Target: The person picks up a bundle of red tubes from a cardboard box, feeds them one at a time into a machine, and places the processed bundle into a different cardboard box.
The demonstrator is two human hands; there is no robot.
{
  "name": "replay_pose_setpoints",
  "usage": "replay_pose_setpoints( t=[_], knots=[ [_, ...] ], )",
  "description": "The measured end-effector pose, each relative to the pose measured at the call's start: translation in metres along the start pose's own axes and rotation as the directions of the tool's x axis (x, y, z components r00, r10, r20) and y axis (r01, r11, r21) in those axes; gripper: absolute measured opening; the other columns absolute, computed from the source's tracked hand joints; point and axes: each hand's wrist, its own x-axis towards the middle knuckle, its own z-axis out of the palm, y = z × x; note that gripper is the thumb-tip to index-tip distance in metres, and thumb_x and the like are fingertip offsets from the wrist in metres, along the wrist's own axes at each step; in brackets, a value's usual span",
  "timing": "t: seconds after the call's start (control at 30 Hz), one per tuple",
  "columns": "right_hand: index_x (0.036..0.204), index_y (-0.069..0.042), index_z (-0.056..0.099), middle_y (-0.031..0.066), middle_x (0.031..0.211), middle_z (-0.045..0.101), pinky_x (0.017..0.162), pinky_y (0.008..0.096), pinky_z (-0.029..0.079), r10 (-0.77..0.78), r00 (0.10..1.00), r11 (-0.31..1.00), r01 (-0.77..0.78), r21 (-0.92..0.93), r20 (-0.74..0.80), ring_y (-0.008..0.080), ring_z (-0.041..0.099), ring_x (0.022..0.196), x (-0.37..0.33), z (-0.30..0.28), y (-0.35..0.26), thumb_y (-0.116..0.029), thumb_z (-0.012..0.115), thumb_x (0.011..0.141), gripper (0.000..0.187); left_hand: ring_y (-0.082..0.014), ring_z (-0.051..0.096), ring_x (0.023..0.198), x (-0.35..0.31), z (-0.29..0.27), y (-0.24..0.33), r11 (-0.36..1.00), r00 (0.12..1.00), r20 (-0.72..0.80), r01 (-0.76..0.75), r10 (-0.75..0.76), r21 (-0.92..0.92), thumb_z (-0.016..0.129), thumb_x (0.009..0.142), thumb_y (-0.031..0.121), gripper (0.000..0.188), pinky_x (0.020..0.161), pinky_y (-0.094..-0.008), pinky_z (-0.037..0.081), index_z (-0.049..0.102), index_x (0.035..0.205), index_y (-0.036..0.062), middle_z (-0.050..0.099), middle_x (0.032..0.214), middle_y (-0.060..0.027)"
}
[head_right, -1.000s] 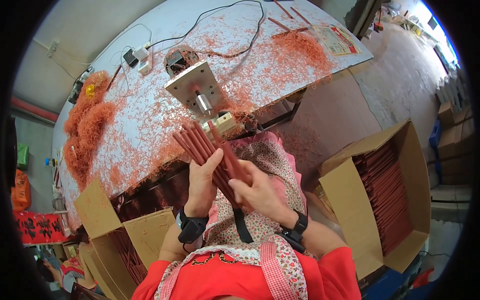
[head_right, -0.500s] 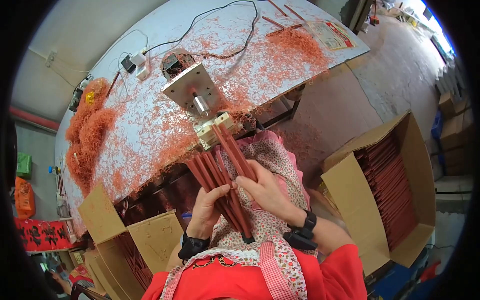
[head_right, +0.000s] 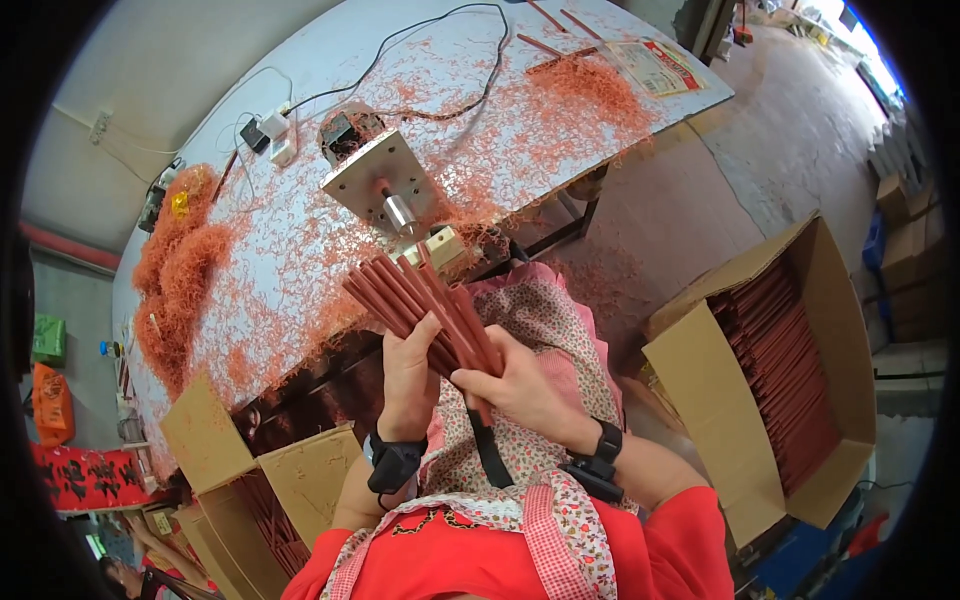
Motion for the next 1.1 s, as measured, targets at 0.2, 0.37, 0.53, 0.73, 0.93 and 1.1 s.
replay_pose_setpoints(
  t=[0.2,0.37,0.53,0.73,0.93,1.1],
  knots=[
    [0.115,0.001,0.049,-0.0007,0.069,0.054,0.048,0.0189,0.038,-0.071,0.996,0.997,0.070,-0.028,-0.045,0.0047,0.049,0.054,0.020,-0.014,-0.016,-0.010,0.058,0.086,0.032,-0.0139,0.061,0.082,-0.006,-0.002,-0.006,0.997,1.000,-0.026,-0.015,0.017,0.072,0.060,0.088,0.009,0.025,0.075,-0.0274,0.049,0.055,0.110,0.0002,0.063,0.090,-0.0048],
    [0.116,0.000,0.049,-0.0010,0.069,0.054,0.048,0.0187,0.039,-0.024,0.999,0.998,0.026,0.059,-0.035,0.0048,0.049,0.053,0.017,-0.014,-0.007,-0.009,0.058,0.086,0.033,-0.0133,0.060,0.081,-0.001,-0.006,0.002,0.986,0.999,-0.046,-0.015,0.023,0.164,0.060,0.088,0.011,0.026,0.072,-0.0266,0.050,0.055,0.111,0.0001,0.063,0.090,-0.0052],
    [0.116,-0.001,0.050,-0.0018,0.068,0.053,0.046,0.0186,0.039,0.092,0.995,0.995,-0.090,0.053,-0.044,0.0041,0.049,0.054,-0.012,-0.001,-0.017,-0.010,0.058,0.086,0.033,-0.0134,0.060,0.082,0.002,0.005,0.011,0.991,0.994,0.052,0.092,-0.097,0.098,0.062,0.087,0.013,0.028,0.074,-0.0264,0.048,0.055,0.111,0.0000,0.062,0.092,-0.0056],
    [0.115,-0.002,0.051,-0.0024,0.066,0.051,0.044,0.0187,0.036,-0.114,0.988,0.992,0.107,-0.069,-0.106,0.0033,0.047,0.053,0.015,-0.009,-0.004,-0.009,0.057,0.087,0.030,-0.0141,0.061,0.080,-0.028,-0.013,-0.017,0.976,0.979,0.048,0.192,-0.198,0.099,0.062,0.088,0.015,0.027,0.072,-0.0277,0.049,0.055,0.109,0.0005,0.062,0.091,-0.0060],
    [0.116,-0.002,0.051,-0.0032,0.065,0.050,0.045,0.0186,0.036,-0.088,0.990,0.993,0.079,-0.089,-0.107,0.0029,0.045,0.052,0.009,-0.007,-0.015,-0.010,0.056,0.088,0.029,-0.0144,0.060,0.083,-0.036,-0.037,-0.015,0.949,0.958,0.055,0.271,-0.283,0.161,0.060,0.088,0.015,0.024,0.074,-0.0288,0.049,0.056,0.108,0.0008,0.062,0.090,-0.0065],
    [0.114,-0.002,0.052,-0.0032,0.063,0.050,0.046,0.0184,0.036,-0.042,0.995,0.993,0.032,-0.114,-0.093,0.0030,0.046,0.052,0.000,-0.012,-0.010,-0.015,0.056,0.089,0.029,-0.0140,0.059,0.084,-0.031,-0.030,0.002,0.967,0.969,0.058,0.231,-0.238,0.109,0.059,0.089,0.016,0.023,0.075,-0.0279,0.047,0.056,0.106,0.0010,0.062,0.089,-0.0065]
  ],
)
